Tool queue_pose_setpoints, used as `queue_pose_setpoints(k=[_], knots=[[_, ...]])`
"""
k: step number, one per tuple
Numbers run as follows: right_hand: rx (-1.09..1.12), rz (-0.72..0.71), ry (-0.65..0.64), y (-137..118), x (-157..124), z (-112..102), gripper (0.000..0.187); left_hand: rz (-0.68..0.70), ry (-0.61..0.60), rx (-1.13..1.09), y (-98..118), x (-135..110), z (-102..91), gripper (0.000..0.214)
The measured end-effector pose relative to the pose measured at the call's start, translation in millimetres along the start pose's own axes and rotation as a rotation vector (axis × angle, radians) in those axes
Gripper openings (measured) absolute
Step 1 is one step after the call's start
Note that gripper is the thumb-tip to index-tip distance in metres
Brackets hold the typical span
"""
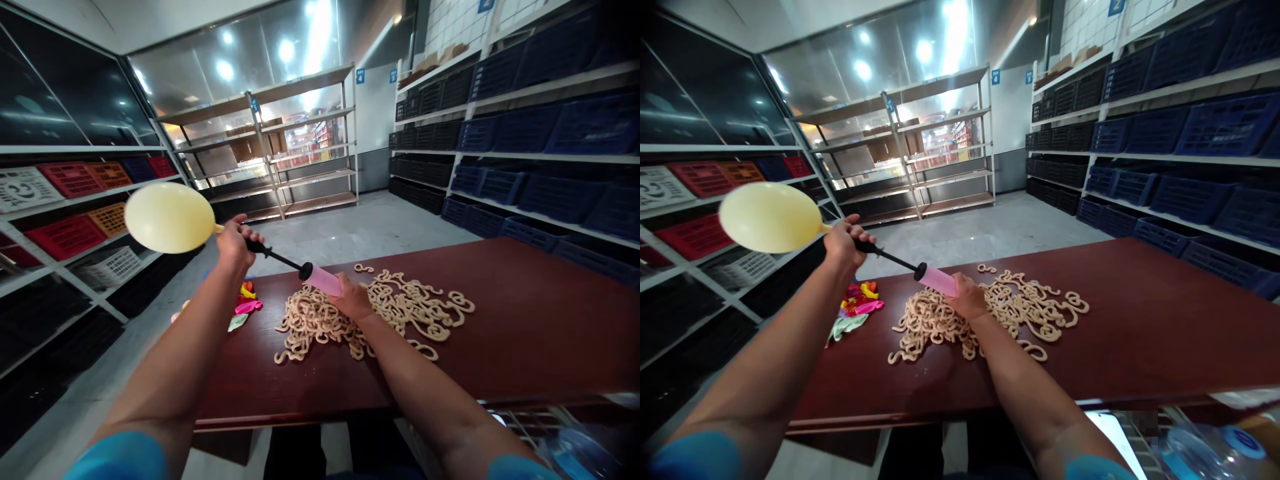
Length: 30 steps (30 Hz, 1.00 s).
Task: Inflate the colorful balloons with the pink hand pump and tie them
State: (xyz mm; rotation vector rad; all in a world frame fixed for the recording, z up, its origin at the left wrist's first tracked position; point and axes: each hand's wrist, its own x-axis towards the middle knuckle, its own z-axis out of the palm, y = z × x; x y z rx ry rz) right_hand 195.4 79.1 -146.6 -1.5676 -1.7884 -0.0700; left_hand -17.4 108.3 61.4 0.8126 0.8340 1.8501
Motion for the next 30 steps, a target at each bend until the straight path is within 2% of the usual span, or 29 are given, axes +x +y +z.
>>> queue_pose_setpoints(k=[3,5,8,15,18,21,25,27,30], knots=[[0.033,-0.02,0.003,1,0,5,0.038,0.028,0.007,0.037,22,11,-0.9,0.019],[0.049,-0.033,0.006,1,-2,8,0.035,0.041,0.01,0.045,19,11,-0.4,0.018],[0.049,-0.03,0.009,4,-3,10,0.033,0.037,0.007,0.029,-5,4,1.4,0.015],[0.03,-0.022,-0.016,4,-3,5,0.033,-0.05,-0.004,-0.014,-84,-32,7.6,0.008],[0.023,-0.034,-0.014,3,-4,2,0.034,-0.091,0.009,-0.03,-97,-41,7.6,0.009],[0.039,-0.057,0.011,3,-3,0,0.037,-0.111,0.015,-0.026,-82,-37,6.6,0.01],[0.047,-0.041,0.023,5,-1,-1,0.041,-0.038,-0.029,0.006,-29,-18,6.6,0.011],[0.04,-0.019,0.031,5,0,0,0.039,0.017,-0.012,0.02,0,-7,6.7,0.013],[0.048,-0.019,0.046,4,1,1,0.036,0.063,-0.017,0.026,23,6,5.1,0.013]])
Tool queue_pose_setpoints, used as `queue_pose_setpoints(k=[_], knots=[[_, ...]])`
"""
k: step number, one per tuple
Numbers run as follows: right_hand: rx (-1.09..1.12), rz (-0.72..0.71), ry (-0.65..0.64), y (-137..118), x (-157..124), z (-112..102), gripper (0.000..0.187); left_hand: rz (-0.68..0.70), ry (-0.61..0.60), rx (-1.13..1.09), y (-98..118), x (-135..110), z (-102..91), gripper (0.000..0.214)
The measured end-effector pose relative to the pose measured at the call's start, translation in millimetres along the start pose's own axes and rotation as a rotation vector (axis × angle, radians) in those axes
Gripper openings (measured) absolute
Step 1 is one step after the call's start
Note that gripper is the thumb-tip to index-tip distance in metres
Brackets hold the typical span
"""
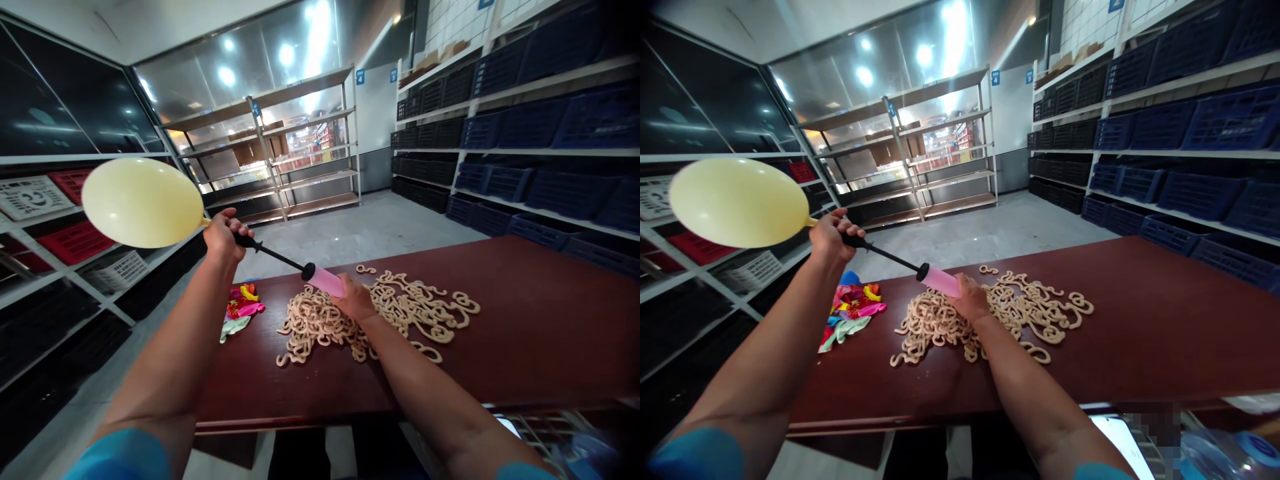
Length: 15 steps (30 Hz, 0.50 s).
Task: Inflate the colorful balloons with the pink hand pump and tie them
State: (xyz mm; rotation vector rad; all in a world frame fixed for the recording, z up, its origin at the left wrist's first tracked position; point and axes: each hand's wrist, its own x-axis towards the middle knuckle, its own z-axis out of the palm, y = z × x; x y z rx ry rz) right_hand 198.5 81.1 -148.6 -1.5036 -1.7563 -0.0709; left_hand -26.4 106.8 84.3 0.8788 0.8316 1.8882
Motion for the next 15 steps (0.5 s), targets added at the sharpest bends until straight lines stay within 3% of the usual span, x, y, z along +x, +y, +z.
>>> queue_pose_setpoints(k=[3,11,15], knots=[[0.017,-0.007,-0.023,0,-1,2,0.035,0.024,0.017,-0.017,-8,2,-4.1,0.01],[-0.024,0.006,-0.075,3,-3,2,0.037,-0.075,0.057,-0.055,-92,-34,-0.9,0.007],[-0.018,-0.018,-0.081,1,-5,0,0.036,-0.106,0.025,-0.051,-118,-51,2.0,0.008]])
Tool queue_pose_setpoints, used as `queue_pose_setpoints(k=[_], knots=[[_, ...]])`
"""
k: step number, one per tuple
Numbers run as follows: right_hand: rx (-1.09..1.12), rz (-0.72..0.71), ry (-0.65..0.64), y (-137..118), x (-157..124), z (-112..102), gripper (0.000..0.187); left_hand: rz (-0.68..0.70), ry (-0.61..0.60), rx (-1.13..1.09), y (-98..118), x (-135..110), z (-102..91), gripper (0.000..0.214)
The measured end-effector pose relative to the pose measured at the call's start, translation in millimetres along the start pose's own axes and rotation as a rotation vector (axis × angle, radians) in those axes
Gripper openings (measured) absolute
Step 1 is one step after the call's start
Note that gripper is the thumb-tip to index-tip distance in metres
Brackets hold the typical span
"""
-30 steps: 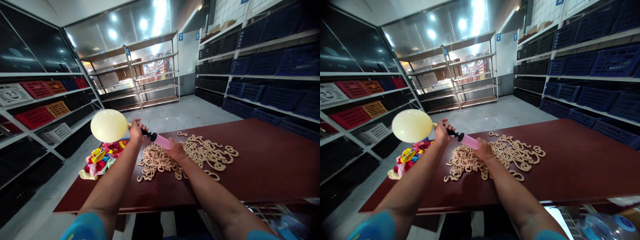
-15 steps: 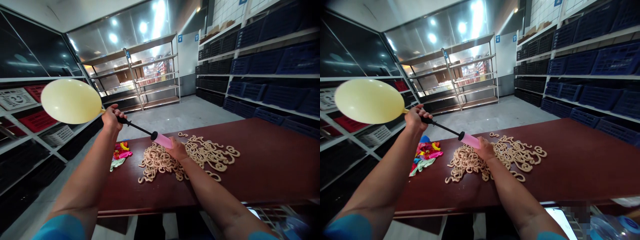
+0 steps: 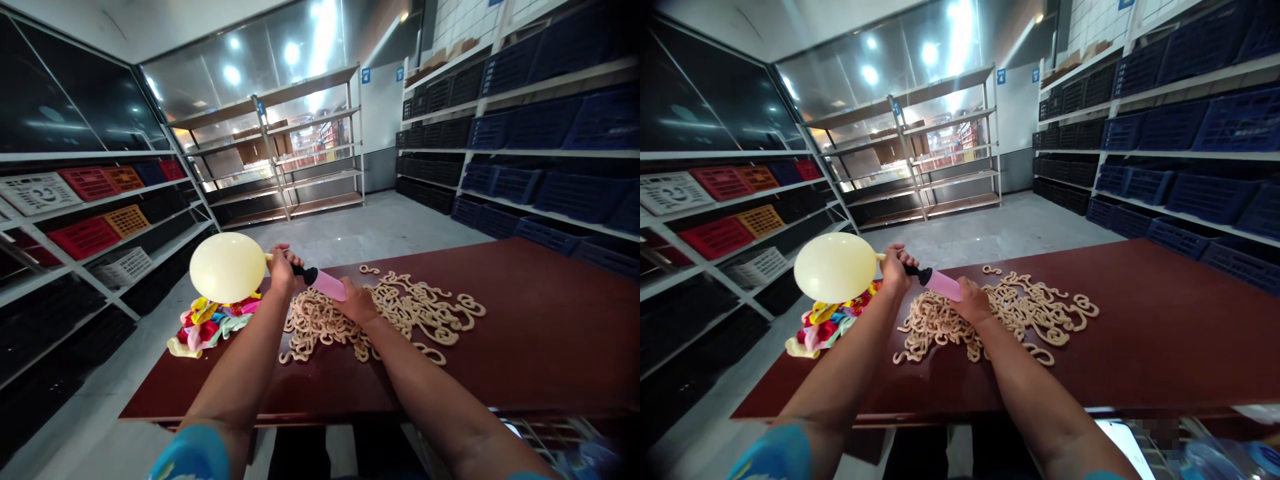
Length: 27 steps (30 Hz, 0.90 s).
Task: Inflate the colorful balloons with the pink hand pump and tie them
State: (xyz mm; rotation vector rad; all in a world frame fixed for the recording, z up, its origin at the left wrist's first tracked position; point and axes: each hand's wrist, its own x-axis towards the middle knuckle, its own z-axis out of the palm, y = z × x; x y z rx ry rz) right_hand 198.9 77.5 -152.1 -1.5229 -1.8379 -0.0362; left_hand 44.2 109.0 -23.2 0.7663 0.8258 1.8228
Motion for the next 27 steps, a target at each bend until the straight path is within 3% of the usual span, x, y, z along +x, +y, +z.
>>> queue_pose_setpoints(k=[4,11,14,17,24,27], knots=[[0.015,-0.034,0.005,0,0,0,0.038,-0.011,0.027,0.011,10,-2,-0.6,0.009],[0.037,-0.015,0.049,0,5,-4,0.038,0.102,-0.016,0.041,102,27,0.4,0.014],[0.033,0.002,0.052,-1,4,-2,0.037,0.131,-0.012,0.061,118,36,1.1,0.015],[0.025,0.015,0.037,-1,3,1,0.034,0.134,0.006,0.067,102,33,2.1,0.013],[0.017,0.004,0.033,3,0,2,0.037,-0.001,0.012,0.033,16,3,9.5,0.008],[0.036,-0.007,0.053,4,0,4,0.038,-0.035,0.032,0.041,-2,-5,12.9,0.008]])
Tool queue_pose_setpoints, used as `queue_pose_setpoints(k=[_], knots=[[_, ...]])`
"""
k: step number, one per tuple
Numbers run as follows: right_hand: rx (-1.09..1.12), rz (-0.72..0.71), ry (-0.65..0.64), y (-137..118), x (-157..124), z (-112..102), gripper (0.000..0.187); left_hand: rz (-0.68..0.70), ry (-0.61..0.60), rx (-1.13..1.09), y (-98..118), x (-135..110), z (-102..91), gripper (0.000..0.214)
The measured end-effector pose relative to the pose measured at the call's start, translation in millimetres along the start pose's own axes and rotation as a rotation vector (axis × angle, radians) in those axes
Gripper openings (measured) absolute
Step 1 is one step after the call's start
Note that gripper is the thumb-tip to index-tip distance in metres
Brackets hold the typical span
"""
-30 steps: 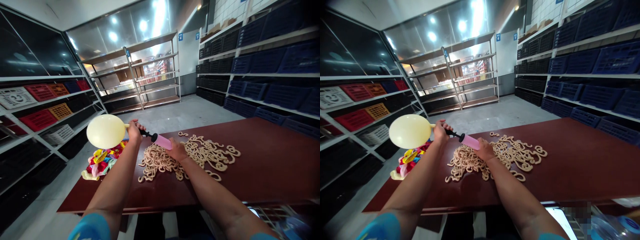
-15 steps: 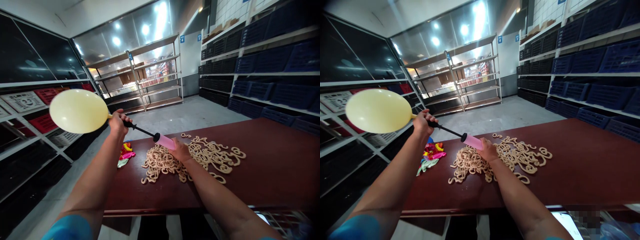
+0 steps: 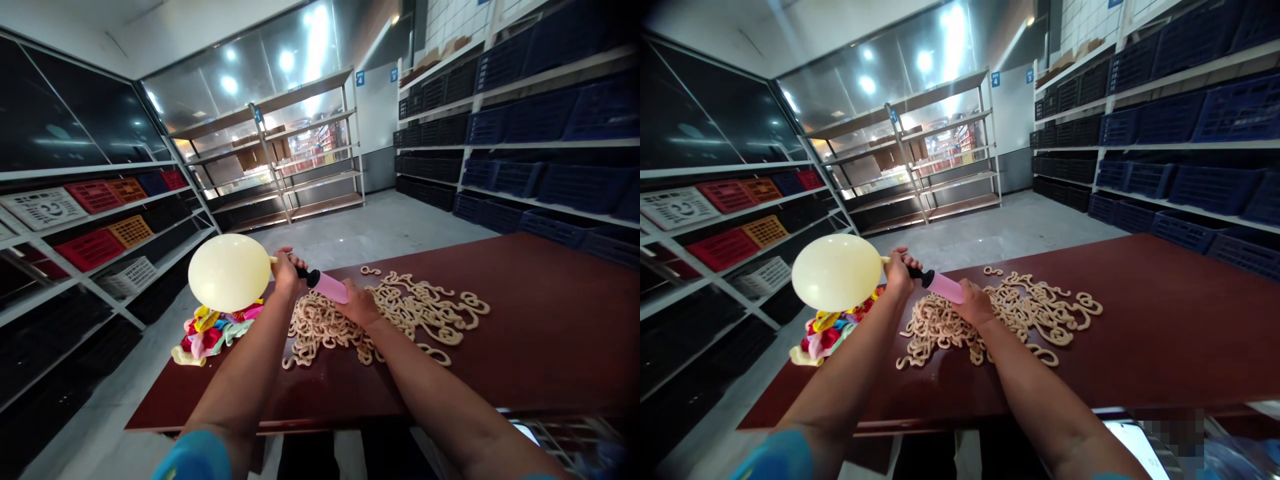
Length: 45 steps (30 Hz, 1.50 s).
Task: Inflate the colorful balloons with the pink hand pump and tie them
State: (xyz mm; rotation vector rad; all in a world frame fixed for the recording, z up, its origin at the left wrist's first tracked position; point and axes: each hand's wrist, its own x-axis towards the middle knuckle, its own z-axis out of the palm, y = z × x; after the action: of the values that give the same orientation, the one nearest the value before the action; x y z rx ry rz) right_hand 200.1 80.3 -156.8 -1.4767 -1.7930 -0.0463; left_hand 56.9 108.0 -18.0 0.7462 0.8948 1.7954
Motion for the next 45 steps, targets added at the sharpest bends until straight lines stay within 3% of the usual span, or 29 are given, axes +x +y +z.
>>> queue_pose_setpoints(k=[4,10,13,16,24,27,31,39,42,45], knots=[[0.015,-0.024,0.028,0,1,-1,0.037,0.005,0.007,0.012,16,2,-0.1,0.011],[0.035,-0.015,0.053,-1,5,-5,0.039,0.1,-0.033,0.013,99,20,-4.9,0.014],[0.046,-0.013,0.048,-4,5,-5,0.037,0.14,-0.025,0.037,125,27,-4.3,0.017],[0.041,-0.001,0.025,-6,3,-3,0.033,0.168,0.003,0.038,120,30,-2.8,0.014],[-0.012,0.012,0.006,-1,-1,1,0.036,0.052,-0.018,0.019,25,6,3.7,0.009],[-0.015,0.008,-0.01,-2,-1,1,0.038,0.012,-0.014,0.032,7,-1,4.4,0.011],[-0.022,0.008,0.001,-5,0,-2,0.038,0.007,0.009,0.043,21,3,2.2,0.013],[0.008,0.013,0.015,-5,5,-7,0.037,0.152,-0.05,0.051,121,32,-4.5,0.014],[0.036,0.015,0.01,-3,4,-3,0.036,0.174,-0.032,0.054,124,33,-3.0,0.014],[0.045,0.024,-0.01,-2,1,0,0.036,0.154,0.008,0.043,97,27,-0.1,0.011]])
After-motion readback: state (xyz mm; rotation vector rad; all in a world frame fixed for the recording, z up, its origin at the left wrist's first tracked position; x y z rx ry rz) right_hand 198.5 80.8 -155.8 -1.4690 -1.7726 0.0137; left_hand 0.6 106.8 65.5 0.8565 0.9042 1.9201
